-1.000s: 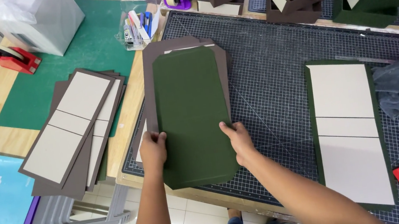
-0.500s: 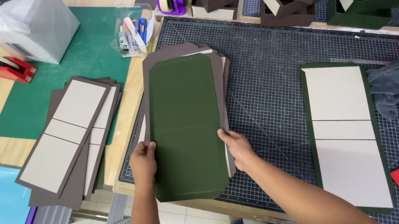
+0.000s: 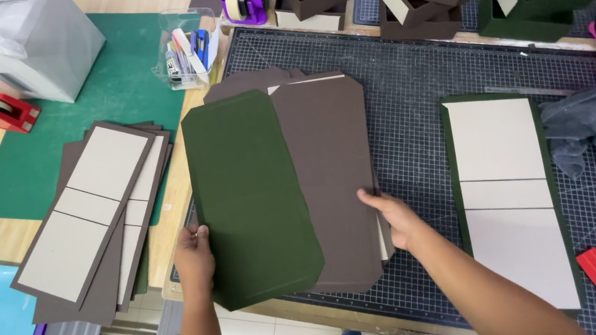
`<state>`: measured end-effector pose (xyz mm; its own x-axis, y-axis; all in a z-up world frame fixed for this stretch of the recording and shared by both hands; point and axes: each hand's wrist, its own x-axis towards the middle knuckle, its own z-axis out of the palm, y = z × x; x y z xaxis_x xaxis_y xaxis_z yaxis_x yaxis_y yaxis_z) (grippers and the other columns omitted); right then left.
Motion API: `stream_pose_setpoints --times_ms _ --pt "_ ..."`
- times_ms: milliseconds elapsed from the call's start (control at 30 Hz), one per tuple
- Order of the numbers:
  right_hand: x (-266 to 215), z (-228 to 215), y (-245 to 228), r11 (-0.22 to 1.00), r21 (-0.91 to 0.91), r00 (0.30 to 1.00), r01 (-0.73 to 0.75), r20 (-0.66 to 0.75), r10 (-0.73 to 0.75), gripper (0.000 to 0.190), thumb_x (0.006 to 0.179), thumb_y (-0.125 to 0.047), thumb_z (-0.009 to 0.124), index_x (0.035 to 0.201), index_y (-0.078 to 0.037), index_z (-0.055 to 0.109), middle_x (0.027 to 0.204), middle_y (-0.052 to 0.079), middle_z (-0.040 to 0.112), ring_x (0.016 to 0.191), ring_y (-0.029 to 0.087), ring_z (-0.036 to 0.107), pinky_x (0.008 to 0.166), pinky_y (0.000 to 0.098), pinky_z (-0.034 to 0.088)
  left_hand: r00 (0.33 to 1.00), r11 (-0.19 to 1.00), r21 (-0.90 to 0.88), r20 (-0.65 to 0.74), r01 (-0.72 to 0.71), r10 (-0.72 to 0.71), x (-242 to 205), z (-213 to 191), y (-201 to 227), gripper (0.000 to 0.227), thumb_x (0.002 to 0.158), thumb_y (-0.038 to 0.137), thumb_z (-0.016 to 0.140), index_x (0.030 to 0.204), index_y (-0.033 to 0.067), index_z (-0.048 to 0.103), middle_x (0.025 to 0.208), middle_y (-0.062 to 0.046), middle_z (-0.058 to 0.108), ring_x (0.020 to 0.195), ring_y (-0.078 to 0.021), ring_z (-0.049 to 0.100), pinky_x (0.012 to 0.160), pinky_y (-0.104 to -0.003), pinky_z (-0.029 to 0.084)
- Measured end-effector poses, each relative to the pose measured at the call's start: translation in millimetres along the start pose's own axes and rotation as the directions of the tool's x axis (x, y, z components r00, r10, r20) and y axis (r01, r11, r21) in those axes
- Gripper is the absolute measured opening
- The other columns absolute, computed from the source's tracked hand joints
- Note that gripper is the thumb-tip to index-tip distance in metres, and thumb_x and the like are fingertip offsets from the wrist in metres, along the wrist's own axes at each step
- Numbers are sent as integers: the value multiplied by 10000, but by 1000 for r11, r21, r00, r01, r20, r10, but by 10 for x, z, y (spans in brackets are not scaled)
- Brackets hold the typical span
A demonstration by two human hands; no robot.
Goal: The person assembles cardboard components by applying adhesive with a roller, folding edges by hand, and smoothing surfaces with a scraper tool.
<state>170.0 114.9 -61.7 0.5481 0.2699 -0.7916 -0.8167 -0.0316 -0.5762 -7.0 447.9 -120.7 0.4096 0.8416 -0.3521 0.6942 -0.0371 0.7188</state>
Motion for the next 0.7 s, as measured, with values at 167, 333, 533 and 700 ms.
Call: stream_pose_setpoints --times_ms 167,333,533,700 --pt "408 65 122 991 -137 997 -1 80 12 801 772 -262 929 1429 16 564 1188 230 704 1076 393 705 818 519 608 996 999 37 88 3 -7 -162 89 340 306 1091 351 534 1261 122 641 1174 -193 746 1205 -417 648 990 -535 505" --pt "250 280 64 927 -356 993 116 30 -113 801 737 -268 960 1403 13 612 1376 222 634 1349 407 535 1030 542 504 995 1000 27 99 -10 7 -244 177 414 308 1093 354 507 1261 119 615 1210 -195 737 1236 -432 629 1023 -548 493" --pt "303 238 91 921 -369 989 122 -28 -142 848 731 -379 969 1408 -9 615 1462 227 547 1468 459 365 1132 596 356 998 999 -43 61 15 -13 -458 293 499 321 1112 344 477 1288 100 590 1194 -199 740 1218 -420 642 1017 -556 503" --pt "416 -29 -13 984 -140 993 109 56 -102 917 804 -294 920 1500 -5 397 1349 306 550 1266 485 569 960 641 508 986 994 -104 167 15 3 -806 503 613 335 1102 345 451 1317 100 531 1186 -244 741 1218 -430 652 998 -543 514"
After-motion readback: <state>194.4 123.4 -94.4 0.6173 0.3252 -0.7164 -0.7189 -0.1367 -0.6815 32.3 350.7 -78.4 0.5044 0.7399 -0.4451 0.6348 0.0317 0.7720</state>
